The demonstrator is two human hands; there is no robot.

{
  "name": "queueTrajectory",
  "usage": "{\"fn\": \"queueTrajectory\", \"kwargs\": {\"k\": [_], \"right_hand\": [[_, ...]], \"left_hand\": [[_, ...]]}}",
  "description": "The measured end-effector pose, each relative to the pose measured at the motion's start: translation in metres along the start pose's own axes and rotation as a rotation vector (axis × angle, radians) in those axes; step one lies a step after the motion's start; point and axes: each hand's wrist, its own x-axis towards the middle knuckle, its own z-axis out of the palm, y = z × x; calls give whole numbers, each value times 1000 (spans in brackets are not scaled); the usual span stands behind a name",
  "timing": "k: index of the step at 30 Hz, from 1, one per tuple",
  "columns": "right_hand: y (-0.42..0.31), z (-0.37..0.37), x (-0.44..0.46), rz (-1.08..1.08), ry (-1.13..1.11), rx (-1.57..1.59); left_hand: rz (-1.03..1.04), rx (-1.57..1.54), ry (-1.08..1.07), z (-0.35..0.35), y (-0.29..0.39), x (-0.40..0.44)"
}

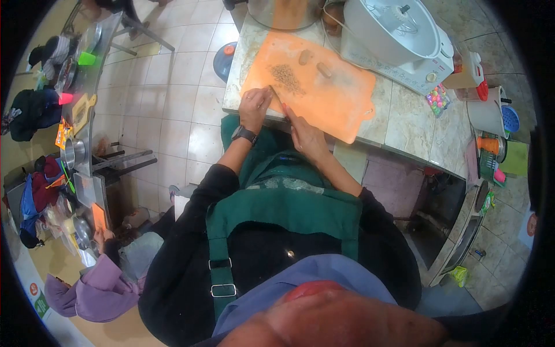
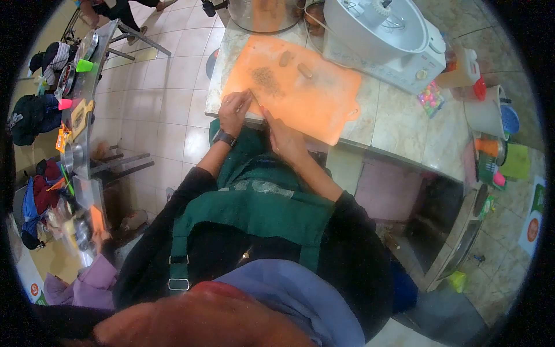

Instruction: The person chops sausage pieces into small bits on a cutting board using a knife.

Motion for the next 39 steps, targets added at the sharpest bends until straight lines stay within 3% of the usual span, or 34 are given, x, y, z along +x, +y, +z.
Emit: {"fn": "queueTrajectory", "kwargs": {"k": [5,14,17,23,26,29,39], "right_hand": [[-4,-3,0,60,-78,-12],[-4,8,19,9,-3,13],[-8,1,18,84,-123,-45],[4,-5,-19,44,-123,-4],[3,-8,-16,-63,-3,-8],[-1,-4,-8,35,-56,24],[-1,0,0,6,-65,14]], "left_hand": [[-6,-1,6,0,1,0],[46,-27,2,-1,-2,0],[45,1,-11,-1,-1,0],[112,31,23,-2,0,-2],[144,12,42,0,-4,-2],[89,19,16,-2,-3,-2],[0,-16,-2,-2,0,-1]]}}
